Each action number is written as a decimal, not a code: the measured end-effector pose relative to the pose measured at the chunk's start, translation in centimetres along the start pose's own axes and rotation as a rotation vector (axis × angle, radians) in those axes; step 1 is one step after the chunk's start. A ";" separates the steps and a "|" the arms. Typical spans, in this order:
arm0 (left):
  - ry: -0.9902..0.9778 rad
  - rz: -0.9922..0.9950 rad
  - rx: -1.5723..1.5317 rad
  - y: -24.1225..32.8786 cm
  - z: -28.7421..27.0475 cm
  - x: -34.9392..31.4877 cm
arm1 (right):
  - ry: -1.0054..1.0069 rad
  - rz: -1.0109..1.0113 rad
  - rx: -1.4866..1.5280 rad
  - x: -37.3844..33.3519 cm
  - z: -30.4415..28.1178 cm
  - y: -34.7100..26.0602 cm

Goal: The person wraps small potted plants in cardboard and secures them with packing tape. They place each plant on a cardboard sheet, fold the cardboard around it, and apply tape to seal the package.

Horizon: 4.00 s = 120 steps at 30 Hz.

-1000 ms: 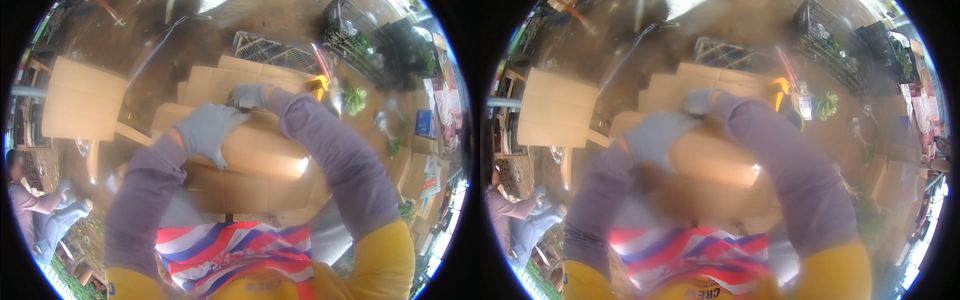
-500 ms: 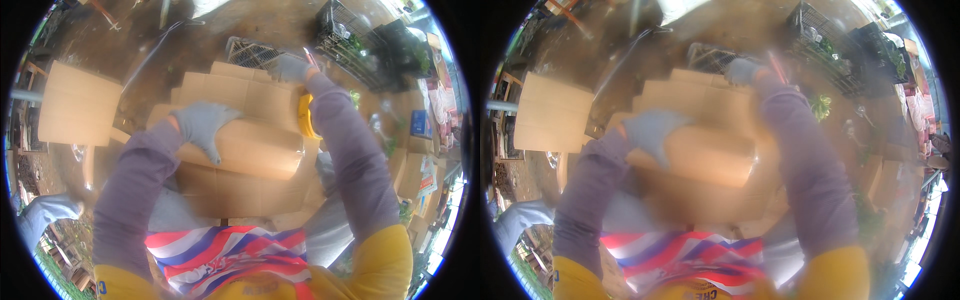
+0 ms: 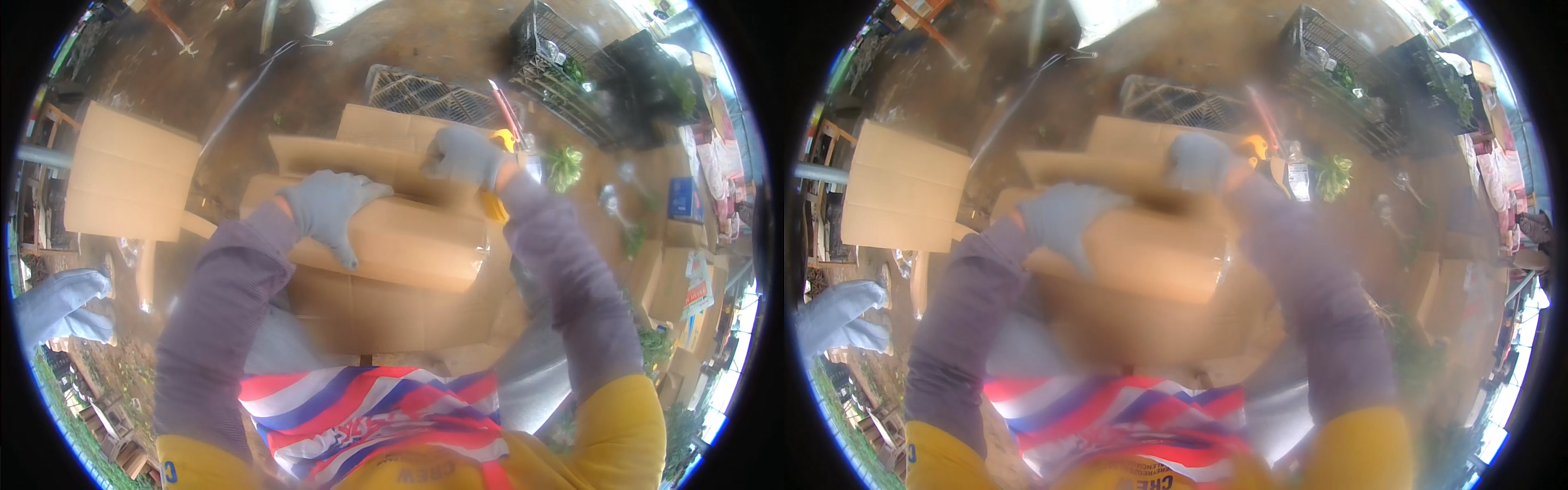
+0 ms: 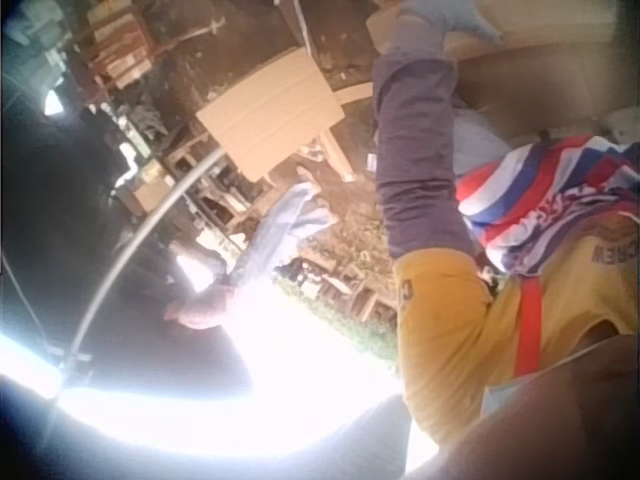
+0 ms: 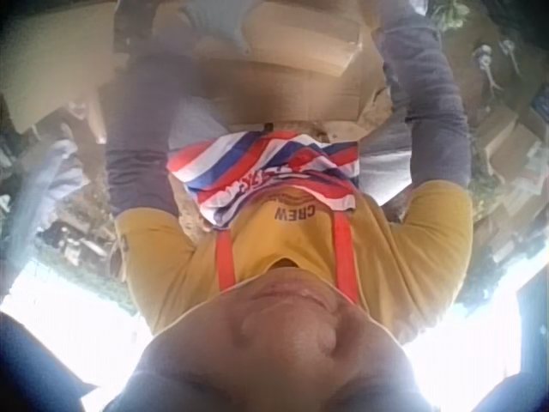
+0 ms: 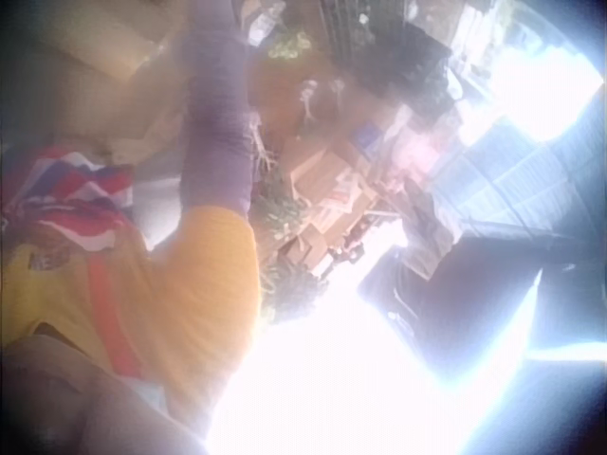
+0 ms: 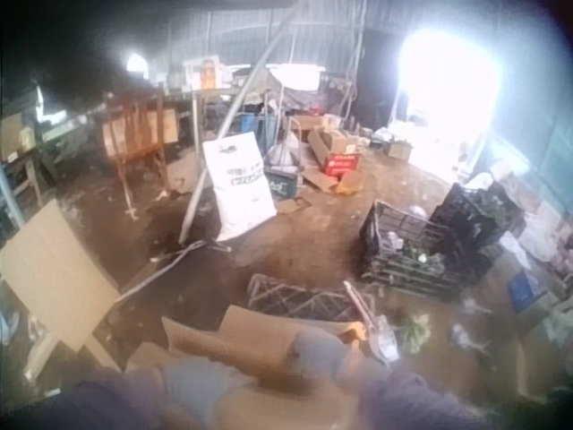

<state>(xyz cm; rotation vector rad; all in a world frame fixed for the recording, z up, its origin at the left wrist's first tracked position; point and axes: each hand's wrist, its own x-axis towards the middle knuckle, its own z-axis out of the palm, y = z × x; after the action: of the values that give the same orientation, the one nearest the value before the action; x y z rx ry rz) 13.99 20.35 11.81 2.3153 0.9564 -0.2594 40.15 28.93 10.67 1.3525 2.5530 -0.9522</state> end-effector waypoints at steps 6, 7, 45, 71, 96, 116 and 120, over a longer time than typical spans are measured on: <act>0.054 0.005 0.020 0.4 0.6 -0.8 | 0.165 -0.225 -0.337 -6.4 4.3 -2.9; 0.036 -0.015 0.011 0.5 0.7 -0.9 | 0.232 -0.223 -0.270 -7.3 4.7 -3.4; 0.896 -0.169 0.233 6.6 5.9 5.4 | 1.038 0.481 0.687 -13.3 14.3 -6.9; 0.407 -0.020 0.446 9.2 4.5 1.4 | 0.671 0.672 0.815 -12.8 10.9 -5.4; 0.317 -0.225 0.371 8.6 4.6 2.5 | 1.090 0.085 1.427 -14.5 12.1 4.2; 0.758 -0.141 0.516 12.7 10.7 0.6 | 1.098 0.490 1.596 -17.2 13.3 4.7; 0.838 -0.149 0.592 12.6 11.6 0.6 | 0.867 0.335 1.717 -17.6 13.8 2.3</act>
<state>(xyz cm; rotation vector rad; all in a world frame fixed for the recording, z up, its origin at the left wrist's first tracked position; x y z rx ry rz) 23.73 6.72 8.25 2.9590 1.6211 0.4851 49.85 9.53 4.87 2.7119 1.0291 -3.2138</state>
